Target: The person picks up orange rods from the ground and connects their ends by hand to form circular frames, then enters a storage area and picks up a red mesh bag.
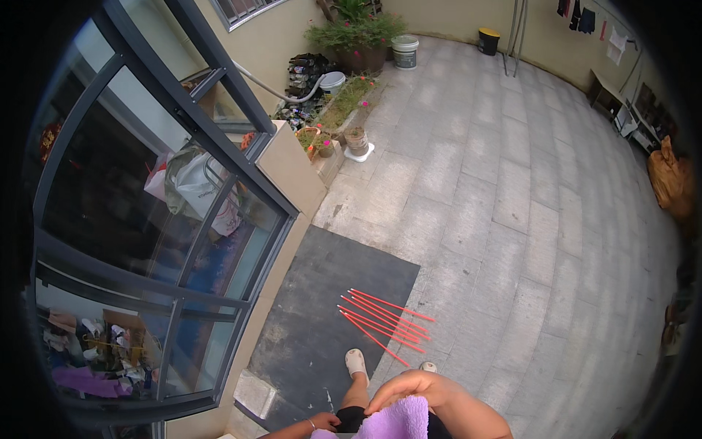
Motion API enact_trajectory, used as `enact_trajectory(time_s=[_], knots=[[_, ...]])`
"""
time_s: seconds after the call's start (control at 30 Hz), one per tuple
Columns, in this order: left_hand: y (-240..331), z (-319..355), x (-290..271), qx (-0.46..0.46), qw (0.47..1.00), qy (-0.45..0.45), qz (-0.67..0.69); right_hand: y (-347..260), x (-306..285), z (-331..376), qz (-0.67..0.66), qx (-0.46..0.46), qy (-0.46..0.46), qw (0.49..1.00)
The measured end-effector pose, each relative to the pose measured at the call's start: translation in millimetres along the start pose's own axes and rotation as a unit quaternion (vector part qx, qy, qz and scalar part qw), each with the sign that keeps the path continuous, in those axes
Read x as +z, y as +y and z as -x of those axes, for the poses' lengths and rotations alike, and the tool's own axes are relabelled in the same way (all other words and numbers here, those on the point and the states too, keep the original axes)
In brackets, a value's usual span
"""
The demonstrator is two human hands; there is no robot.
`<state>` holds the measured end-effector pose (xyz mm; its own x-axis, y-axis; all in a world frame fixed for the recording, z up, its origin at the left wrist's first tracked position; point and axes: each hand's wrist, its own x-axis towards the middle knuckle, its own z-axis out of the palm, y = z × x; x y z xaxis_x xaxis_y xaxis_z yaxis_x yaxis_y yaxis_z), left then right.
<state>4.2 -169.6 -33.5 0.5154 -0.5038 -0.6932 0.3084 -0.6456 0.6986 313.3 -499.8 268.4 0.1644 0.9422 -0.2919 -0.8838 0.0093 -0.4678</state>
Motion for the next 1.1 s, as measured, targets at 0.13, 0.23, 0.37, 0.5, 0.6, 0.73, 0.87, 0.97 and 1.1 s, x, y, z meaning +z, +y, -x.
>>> enact_trajectory(time_s=[0.13, 0.23, 0.37, 0.5, 0.6, 0.73, 0.87, 0.97, 1.1], knots=[[9.6, 43.2, -26.6, -0.144, 0.897, -0.070, 0.412, 80.9, -129.9, -58.2, 0.373, -0.053, 0.419, 0.826], [27.2, 64.6, -36.7, -0.245, 0.790, -0.203, 0.524, 149.6, -192.5, -49.5, 0.558, 0.190, 0.367, 0.720], [14.2, 45.2, -21.4, -0.204, 0.856, -0.383, 0.282, 224.2, -242.4, -44.7, 0.268, 0.200, 0.381, 0.862], [-90.2, -10.9, 23.3, -0.015, 0.903, -0.383, -0.192, 229.6, -278.8, -72.2, 0.499, 0.219, 0.434, 0.718], [-45.2, -48.3, -38.1, -0.290, 0.956, 0.017, -0.040, 230.8, -328.1, -93.4, 0.423, 0.160, 0.447, 0.772], [-46.9, -98.6, -19.9, -0.261, 0.963, 0.030, -0.054, 220.0, -390.9, -134.6, 0.118, 0.119, 0.504, 0.847], [-19.7, -118.3, 11.8, -0.249, 0.953, 0.095, -0.144, 239.9, -434.2, -151.4, 0.067, 0.059, 0.571, 0.816], [-36.4, -126.6, 3.5, -0.232, 0.964, 0.088, -0.095, 245.9, -465.1, -175.1, 0.067, 0.054, 0.582, 0.809], [-47.3, -127.8, -4.0, -0.205, 0.968, 0.102, -0.101, 289.8, -501.8, -191.8, 0.048, 0.100, 0.609, 0.786]])
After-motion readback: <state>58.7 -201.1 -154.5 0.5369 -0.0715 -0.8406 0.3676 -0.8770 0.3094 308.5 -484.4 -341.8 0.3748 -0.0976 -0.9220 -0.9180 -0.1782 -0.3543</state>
